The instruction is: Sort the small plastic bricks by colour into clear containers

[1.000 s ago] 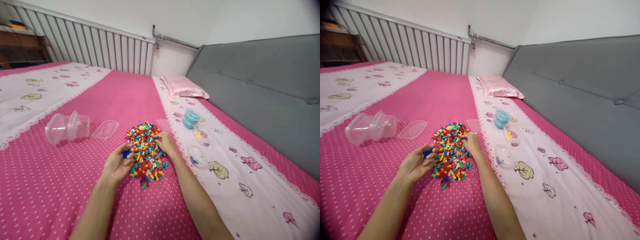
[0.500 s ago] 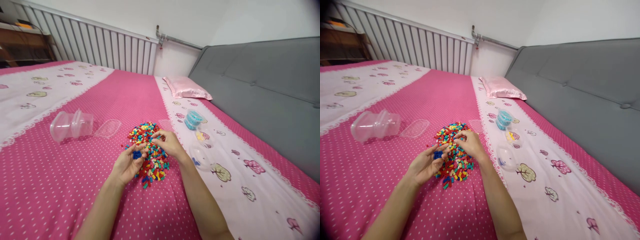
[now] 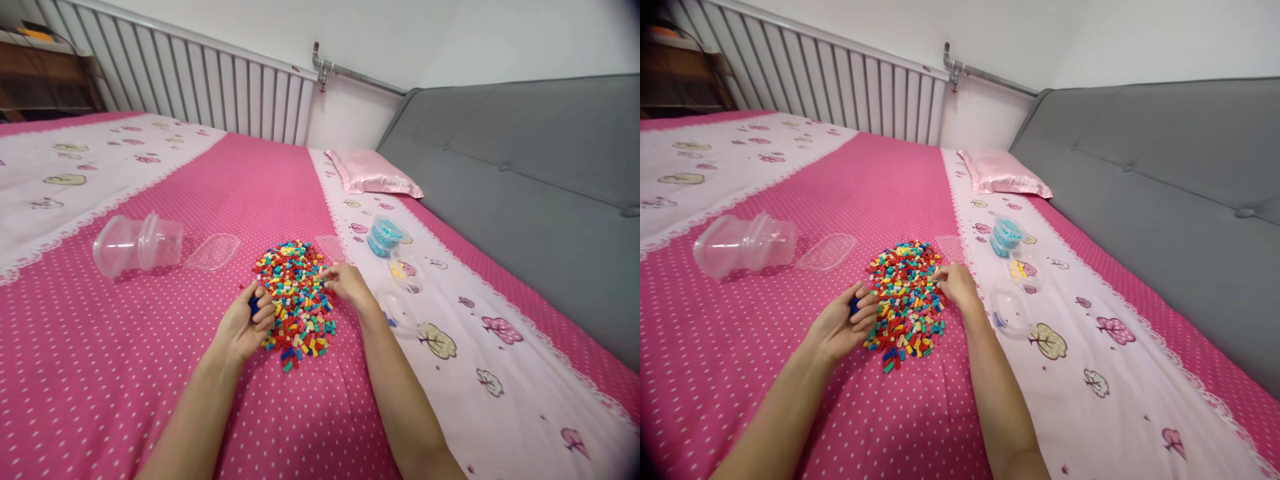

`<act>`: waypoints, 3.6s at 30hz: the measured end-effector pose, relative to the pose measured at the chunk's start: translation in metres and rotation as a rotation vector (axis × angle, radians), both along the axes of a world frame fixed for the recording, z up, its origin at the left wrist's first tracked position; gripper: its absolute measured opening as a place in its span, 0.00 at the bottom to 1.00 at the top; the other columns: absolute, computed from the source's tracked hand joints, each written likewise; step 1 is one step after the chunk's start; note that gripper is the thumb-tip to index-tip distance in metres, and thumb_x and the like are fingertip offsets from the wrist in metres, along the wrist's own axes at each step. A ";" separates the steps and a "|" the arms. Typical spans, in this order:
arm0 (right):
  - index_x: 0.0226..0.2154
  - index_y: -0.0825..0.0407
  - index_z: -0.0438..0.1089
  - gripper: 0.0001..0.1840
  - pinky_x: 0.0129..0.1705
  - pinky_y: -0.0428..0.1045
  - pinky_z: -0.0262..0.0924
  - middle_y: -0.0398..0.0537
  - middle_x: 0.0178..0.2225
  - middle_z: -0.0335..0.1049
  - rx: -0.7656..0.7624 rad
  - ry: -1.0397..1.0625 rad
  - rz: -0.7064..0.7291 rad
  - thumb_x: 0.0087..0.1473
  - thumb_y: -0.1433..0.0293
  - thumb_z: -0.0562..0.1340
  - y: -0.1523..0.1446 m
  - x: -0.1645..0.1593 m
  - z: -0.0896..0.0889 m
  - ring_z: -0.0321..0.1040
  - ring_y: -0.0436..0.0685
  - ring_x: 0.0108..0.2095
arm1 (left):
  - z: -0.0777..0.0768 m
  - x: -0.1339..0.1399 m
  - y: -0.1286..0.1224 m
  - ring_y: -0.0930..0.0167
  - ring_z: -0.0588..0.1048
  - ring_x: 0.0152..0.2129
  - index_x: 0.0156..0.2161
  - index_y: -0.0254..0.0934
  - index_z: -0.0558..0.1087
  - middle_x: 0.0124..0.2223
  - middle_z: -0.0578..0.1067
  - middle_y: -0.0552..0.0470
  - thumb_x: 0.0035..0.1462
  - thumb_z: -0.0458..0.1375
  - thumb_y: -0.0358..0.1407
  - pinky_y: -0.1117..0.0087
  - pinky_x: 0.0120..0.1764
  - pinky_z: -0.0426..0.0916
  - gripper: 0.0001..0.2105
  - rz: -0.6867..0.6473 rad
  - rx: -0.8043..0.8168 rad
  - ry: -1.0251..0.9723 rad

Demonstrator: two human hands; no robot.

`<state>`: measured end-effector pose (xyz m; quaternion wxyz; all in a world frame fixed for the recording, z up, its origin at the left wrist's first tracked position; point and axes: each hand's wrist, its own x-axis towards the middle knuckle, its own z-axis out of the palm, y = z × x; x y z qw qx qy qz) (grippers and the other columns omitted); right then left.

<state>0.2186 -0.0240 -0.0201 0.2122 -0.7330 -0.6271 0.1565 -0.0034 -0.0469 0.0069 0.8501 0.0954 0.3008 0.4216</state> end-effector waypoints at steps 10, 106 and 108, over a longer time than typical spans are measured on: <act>0.28 0.50 0.76 0.08 0.31 0.44 0.59 0.45 0.26 0.74 -0.070 -0.016 -0.020 0.41 0.74 0.63 0.004 -0.008 -0.007 0.69 0.52 0.29 | -0.003 -0.003 0.002 0.81 0.48 0.06 0.23 0.36 0.56 0.16 0.49 0.61 0.62 0.39 0.34 0.81 0.08 0.43 0.15 0.026 0.023 0.002; 0.31 0.50 0.74 0.10 0.32 0.46 0.60 0.43 0.27 0.74 0.209 0.239 -0.123 0.47 0.65 0.59 -0.054 -0.026 0.007 0.69 0.51 0.26 | -0.003 0.025 -0.015 0.80 0.61 0.13 0.28 0.31 0.64 0.22 0.65 0.50 0.58 0.43 0.28 0.85 0.08 0.51 0.11 -0.090 0.000 0.100; 0.28 0.49 0.74 0.09 0.32 0.46 0.60 0.44 0.26 0.74 0.116 0.140 -0.148 0.45 0.63 0.61 -0.050 -0.024 -0.002 0.70 0.53 0.28 | -0.004 0.021 -0.011 0.81 0.59 0.12 0.27 0.31 0.63 0.22 0.63 0.51 0.58 0.42 0.29 0.85 0.08 0.49 0.11 -0.057 0.007 0.103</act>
